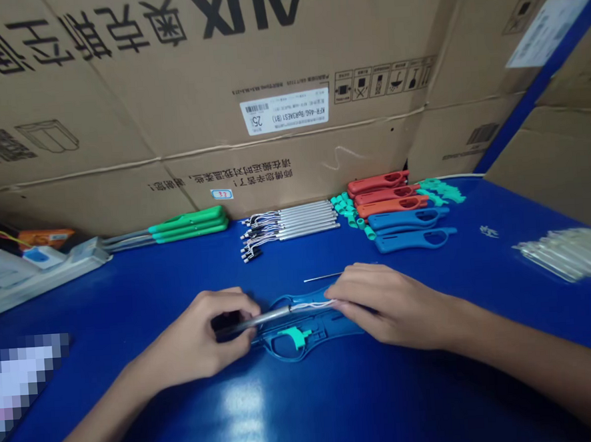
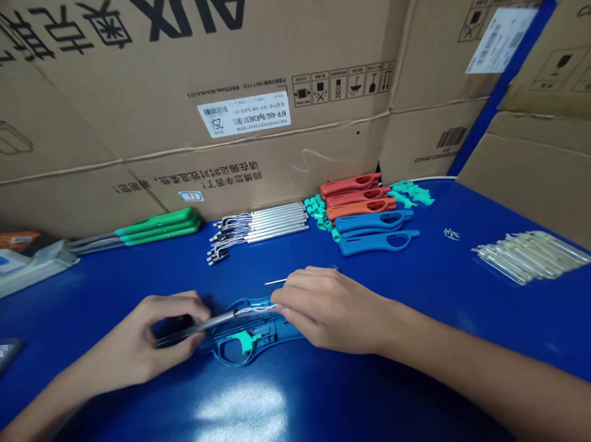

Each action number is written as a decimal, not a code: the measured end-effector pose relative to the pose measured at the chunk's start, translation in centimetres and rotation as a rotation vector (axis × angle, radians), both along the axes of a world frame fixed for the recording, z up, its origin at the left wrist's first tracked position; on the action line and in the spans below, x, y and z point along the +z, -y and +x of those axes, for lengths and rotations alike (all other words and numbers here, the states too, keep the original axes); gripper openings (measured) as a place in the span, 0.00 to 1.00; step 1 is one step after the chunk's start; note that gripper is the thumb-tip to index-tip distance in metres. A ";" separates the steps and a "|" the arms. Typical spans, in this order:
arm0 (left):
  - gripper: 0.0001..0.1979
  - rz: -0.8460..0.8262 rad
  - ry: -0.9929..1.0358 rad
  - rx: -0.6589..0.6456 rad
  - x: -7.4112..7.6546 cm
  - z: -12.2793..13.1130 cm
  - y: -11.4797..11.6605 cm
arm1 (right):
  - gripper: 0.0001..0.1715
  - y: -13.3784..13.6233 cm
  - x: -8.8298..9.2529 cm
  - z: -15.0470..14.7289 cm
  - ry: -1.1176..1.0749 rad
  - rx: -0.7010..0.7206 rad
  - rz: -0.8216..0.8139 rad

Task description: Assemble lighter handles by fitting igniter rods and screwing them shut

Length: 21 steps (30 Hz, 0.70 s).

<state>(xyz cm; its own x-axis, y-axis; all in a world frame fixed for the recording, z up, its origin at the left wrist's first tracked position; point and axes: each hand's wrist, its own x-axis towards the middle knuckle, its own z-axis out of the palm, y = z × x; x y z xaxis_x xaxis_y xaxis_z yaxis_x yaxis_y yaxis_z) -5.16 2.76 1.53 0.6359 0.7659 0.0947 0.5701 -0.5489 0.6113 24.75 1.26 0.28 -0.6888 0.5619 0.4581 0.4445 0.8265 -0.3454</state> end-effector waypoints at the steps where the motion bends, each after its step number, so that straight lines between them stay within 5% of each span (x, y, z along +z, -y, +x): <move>1: 0.03 0.026 -0.020 -0.026 0.0 0.1 0.1 | 0.12 0.1 -0.1 -0.1 -0.004 0.003 -0.023; 21: 0.06 0.236 0.055 -0.200 -1.1 1.6 1.5 | 0.08 1.0 -1.4 -3.0 -0.190 -0.015 -0.198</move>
